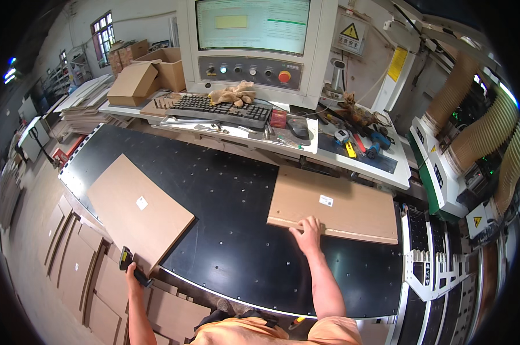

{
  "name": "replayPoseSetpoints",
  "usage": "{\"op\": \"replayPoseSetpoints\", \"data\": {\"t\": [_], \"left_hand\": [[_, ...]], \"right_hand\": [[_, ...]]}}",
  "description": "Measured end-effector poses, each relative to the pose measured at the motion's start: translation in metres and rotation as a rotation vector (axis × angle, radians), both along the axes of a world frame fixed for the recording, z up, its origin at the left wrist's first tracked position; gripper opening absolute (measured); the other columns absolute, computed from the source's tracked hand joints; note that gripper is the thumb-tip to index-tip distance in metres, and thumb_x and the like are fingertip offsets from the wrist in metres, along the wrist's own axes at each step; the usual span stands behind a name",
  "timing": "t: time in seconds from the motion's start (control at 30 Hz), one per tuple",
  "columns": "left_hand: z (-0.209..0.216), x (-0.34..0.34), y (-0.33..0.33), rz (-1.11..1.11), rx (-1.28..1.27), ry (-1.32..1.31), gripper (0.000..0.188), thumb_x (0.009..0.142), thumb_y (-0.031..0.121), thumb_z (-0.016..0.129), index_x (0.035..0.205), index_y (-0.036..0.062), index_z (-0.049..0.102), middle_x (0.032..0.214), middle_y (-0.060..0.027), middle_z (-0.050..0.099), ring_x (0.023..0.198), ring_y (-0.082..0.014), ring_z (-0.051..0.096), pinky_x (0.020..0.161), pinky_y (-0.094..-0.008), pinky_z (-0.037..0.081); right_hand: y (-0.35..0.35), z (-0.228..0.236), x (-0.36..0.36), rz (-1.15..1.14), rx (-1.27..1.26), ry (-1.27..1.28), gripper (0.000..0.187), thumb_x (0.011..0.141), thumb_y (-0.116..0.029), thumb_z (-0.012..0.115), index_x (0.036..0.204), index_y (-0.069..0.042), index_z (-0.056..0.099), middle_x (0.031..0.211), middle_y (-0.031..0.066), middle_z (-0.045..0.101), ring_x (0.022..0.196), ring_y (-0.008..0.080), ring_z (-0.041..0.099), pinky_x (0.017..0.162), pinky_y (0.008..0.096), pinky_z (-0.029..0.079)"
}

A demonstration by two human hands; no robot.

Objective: The person scans barcodes on flat cardboard pieces using a handheld barcode scanner, then places each piece onto a conveyor belt. The person repeats this process for multiple pieces, moving between stacks and the conveyor.

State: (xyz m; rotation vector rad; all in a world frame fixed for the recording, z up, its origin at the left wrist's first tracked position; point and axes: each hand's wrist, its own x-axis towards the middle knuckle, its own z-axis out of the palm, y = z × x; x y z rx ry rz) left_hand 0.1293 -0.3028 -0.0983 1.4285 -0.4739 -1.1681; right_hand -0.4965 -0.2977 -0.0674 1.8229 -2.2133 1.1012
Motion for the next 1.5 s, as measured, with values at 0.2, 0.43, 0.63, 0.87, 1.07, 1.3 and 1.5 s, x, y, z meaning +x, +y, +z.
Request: {"op": "replayPoseSetpoints", "data": {"t": [0.2,0.43,0.63,0.87,1.07,1.3,1.5], "left_hand": [[0.008,0.016,0.035,-0.053,-0.065,0.006,0.031,0.079,0.026,0.067,0.101,0.0076,0.056,0.074,-0.0021,0.054,0.060,-0.0143,0.055,0.051,-0.0274,0.044],[0.072,-0.002,0.129,-0.097,0.080,-0.004,0.039,0.075,0.029,0.070,0.104,0.0051,0.058,0.071,-0.0035,0.058,0.057,-0.0141,0.055,0.049,-0.0280,0.045],[0.116,-0.036,0.195,-0.130,0.093,0.014,0.066,0.064,0.025,0.070,0.122,-0.0004,0.053,0.080,-0.0084,0.062,0.067,-0.0187,0.062,0.059,-0.0309,0.052],[0.122,0.021,0.212,-0.050,0.125,-0.089,0.059,0.067,0.028,0.069,0.114,-0.0033,0.057,0.075,-0.0083,0.061,0.066,-0.0165,0.060,0.059,-0.0290,0.049],[0.111,0.036,0.154,-0.332,0.092,-0.176,0.060,0.066,0.028,0.069,0.116,-0.0022,0.057,0.078,-0.0065,0.060,0.068,-0.0160,0.060,0.062,-0.0280,0.049],[0.118,-0.008,0.014,-0.561,0.025,-0.399,0.039,0.075,0.026,0.066,0.101,-0.0026,0.068,0.077,-0.0040,0.060,0.067,-0.0130,0.057,0.063,-0.0259,0.046],[0.153,-0.081,-0.036,-0.607,-0.227,-0.471,0.029,0.085,0.031,0.061,0.080,0.0025,0.061,0.069,-0.0073,0.060,0.059,-0.0085,0.056,0.048,-0.0227,0.040]], "right_hand": [[0.013,0.008,0.097,0.062,0.007,-0.029,0.033,0.071,-0.027,0.085,0.084,-0.005,0.063,0.093,0.0110,0.056,0.095,0.0333,0.053,0.085,0.0451,0.043],[-0.061,0.027,0.248,0.620,0.480,-1.273,0.048,0.093,-0.029,0.071,0.126,0.002,0.055,0.120,0.0130,0.063,0.111,0.0192,0.061,0.096,0.0328,0.049],[-0.123,0.032,0.321,0.965,1.213,-1.875,0.042,0.094,-0.022,0.061,0.125,0.006,0.056,0.108,0.0173,0.068,0.094,0.0230,0.070,0.079,0.0347,0.059],[-0.054,0.038,0.324,0.878,0.861,-1.732,0.045,0.086,-0.011,0.059,0.125,0.010,0.051,0.107,0.0180,0.065,0.095,0.0230,0.069,0.081,0.0350,0.059],[0.039,0.035,0.262,0.590,0.511,-1.807,0.052,0.082,-0.013,0.062,0.129,0.005,0.050,0.113,0.0126,0.064,0.101,0.0197,0.065,0.090,0.0335,0.053],[0.125,0.025,0.227,0.130,0.060,-1.780,0.051,0.080,-0.017,0.066,0.127,-0.001,0.054,0.111,0.0063,0.063,0.105,0.0166,0.059,0.092,0.0324,0.046],[0.170,0.011,0.231,-0.001,-0.265,-1.975,0.039,0.077,0.000,0.067,0.115,-0.003,0.058,0.102,0.0039,0.064,0.094,0.0158,0.063,0.085,0.0321,0.051]]}}
